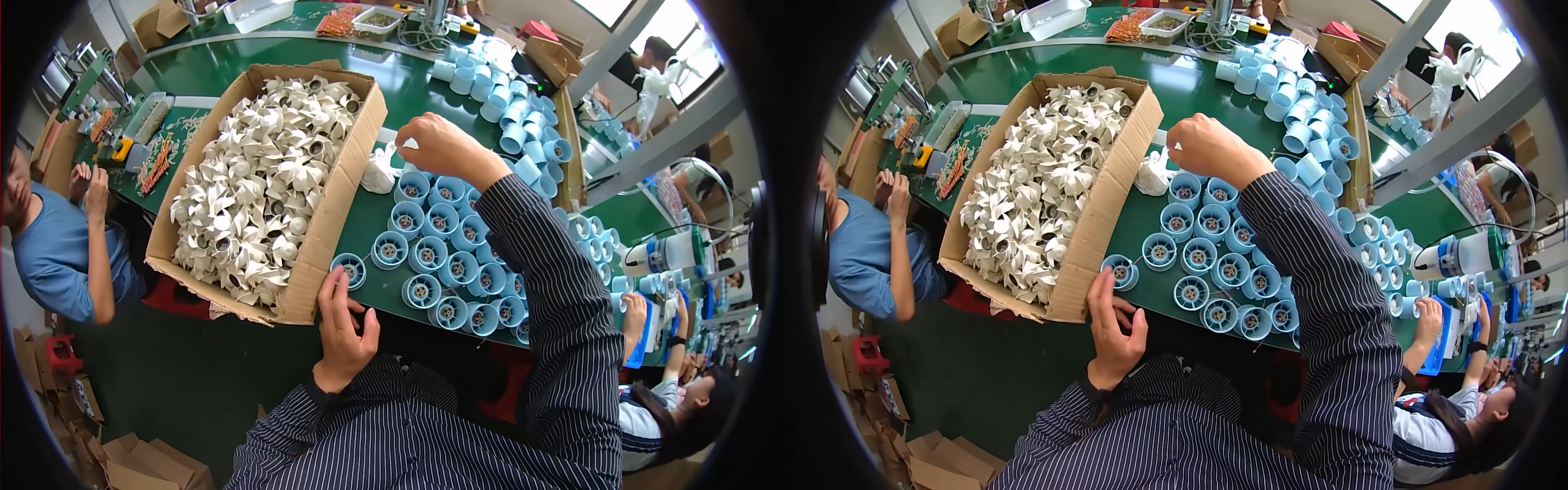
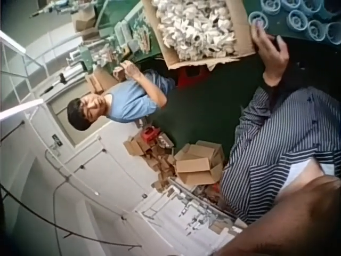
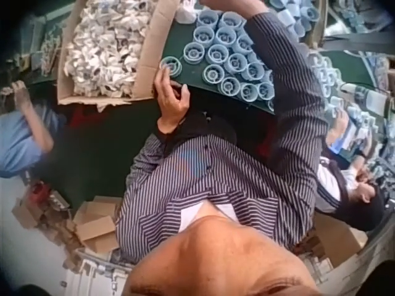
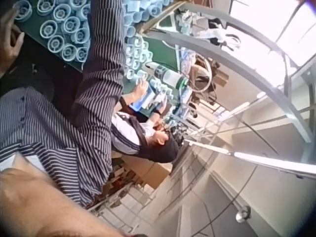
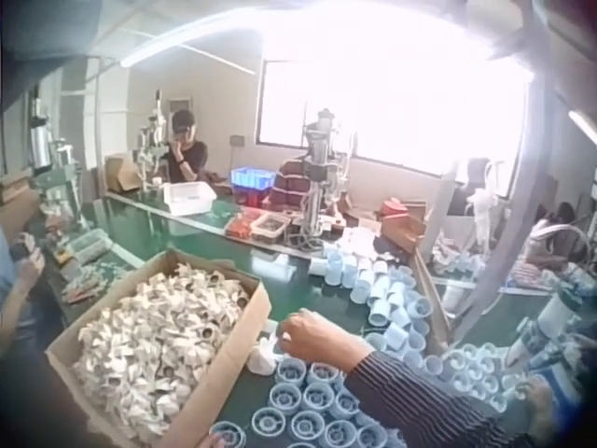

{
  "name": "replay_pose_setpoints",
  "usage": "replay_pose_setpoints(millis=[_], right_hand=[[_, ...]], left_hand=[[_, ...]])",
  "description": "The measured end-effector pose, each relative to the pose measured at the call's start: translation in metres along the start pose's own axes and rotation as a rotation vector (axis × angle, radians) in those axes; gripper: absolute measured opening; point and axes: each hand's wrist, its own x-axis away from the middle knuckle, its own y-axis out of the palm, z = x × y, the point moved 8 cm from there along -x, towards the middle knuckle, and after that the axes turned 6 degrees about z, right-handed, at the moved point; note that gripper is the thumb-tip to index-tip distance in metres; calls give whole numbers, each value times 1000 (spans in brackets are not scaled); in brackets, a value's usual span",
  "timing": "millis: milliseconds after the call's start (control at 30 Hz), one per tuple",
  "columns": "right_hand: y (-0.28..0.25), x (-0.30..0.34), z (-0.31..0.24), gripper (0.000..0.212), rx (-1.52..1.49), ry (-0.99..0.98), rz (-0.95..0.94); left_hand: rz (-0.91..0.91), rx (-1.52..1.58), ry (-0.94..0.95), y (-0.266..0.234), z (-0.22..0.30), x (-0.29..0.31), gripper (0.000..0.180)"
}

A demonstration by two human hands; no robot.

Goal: The person picks up a handheld dispenser and applies a liquid to the centers of several blue plastic housings. After setting the dispenser down, they retrieve white fan blades from a box and begin placing them into the housings.

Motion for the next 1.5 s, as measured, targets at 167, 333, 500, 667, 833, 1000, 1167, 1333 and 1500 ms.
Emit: replay_pose_setpoints(millis=[167, 333, 500, 667, 833, 1000, 1167, 1333, 1500], right_hand=[[52, -23, 19, 21, 136, 155, -249], [62, -30, 18, 20, 218, 135, -365], [51, -36, 22, 20, -57, 143, -152], [41, -34, 19, 21, -239, 153, -94], [26, -28, 3, 23, -141, 29, 18], [-13, -3, 9, 26, -49, 55, 31], [-66, 43, -6, 29, 61, 126, -44], [-130, 111, -17, 31, 197, 96, 115], [-178, 205, -51, 30, 11, 199, 296]], left_hand=[[-31, -33, 60, 3, -7, -16, 38], [-42, 14, 68, 5, 1, -25, 30], [-39, 33, 71, 6, -1, -23, 31], [-58, 65, 62, 7, -1, -25, 31], [-122, 114, 72, 10, -3, -22, 33], [-57, 142, 51, 2, 0, -18, 54], [-74, 99, -76, 13, -7, -13, 74], [-168, 143, -155, 31, -10, -2, 82], [-145, 239, -265, 37, -14, 3, 81]])
